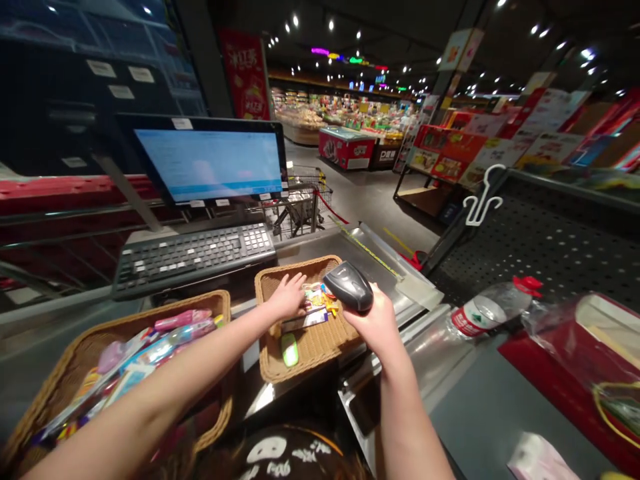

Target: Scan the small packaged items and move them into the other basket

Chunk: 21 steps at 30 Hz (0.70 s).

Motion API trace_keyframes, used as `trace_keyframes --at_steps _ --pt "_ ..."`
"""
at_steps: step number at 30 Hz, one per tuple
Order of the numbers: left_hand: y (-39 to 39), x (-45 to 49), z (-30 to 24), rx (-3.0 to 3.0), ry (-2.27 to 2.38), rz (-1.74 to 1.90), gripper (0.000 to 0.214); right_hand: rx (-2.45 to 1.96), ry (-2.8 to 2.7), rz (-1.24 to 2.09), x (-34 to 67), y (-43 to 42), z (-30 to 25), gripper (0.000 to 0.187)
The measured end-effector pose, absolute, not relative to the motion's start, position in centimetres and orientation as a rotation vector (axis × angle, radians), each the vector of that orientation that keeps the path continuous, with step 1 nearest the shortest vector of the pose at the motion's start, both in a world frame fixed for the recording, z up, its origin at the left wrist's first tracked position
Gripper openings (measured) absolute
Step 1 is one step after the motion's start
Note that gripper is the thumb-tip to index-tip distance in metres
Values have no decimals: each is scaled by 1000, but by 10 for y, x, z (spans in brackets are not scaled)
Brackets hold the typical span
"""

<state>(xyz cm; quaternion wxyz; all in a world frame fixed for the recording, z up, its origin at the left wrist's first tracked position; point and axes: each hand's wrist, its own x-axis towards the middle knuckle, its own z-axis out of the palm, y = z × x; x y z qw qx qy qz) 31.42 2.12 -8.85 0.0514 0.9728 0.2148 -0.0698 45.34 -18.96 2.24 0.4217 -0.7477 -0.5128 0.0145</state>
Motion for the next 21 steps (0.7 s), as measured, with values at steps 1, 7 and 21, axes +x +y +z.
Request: trace_keyframes --at_steps 1,7,21 --pt "23 324 -97 2944 651 -296 47 -1874 -1282 45 458 -189 21 18" --pt "40 355 -138 2847 734 -586 55 -1838 -1301 113 479 -177 16 14" --pt "22 361 -151 2898 820 -490 41 -1757 -1243 272 503 -155 4 19"
